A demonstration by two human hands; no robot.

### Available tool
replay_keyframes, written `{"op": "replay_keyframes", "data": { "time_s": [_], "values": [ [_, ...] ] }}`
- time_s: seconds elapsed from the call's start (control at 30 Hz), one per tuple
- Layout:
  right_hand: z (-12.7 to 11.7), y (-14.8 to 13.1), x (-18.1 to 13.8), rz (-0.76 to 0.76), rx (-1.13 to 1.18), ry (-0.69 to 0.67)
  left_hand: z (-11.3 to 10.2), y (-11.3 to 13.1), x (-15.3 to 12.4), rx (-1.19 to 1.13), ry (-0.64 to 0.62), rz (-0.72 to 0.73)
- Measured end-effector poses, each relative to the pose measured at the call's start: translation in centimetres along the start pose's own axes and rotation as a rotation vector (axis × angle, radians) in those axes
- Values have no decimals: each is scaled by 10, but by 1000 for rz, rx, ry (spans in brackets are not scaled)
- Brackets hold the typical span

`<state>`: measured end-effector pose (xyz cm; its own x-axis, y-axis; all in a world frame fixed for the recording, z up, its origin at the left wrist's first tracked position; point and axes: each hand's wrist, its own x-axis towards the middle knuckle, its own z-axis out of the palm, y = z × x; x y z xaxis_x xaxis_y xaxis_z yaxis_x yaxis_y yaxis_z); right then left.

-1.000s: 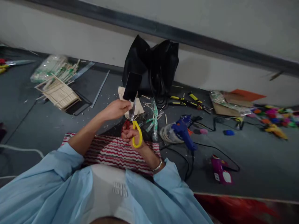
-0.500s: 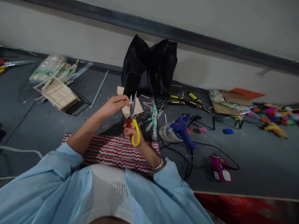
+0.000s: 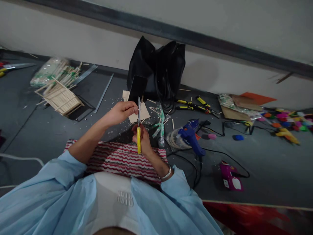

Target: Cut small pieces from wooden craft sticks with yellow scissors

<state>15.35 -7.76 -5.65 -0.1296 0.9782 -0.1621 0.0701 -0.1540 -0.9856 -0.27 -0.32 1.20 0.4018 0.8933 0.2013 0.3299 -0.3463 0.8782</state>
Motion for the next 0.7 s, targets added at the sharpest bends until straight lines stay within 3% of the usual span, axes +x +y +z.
{"op": "replay_keyframes", "data": {
  "time_s": [0.7],
  "values": [
    [4, -13, -3, 109, 187, 39, 5, -5, 1, 25, -41, 8]
  ]
}}
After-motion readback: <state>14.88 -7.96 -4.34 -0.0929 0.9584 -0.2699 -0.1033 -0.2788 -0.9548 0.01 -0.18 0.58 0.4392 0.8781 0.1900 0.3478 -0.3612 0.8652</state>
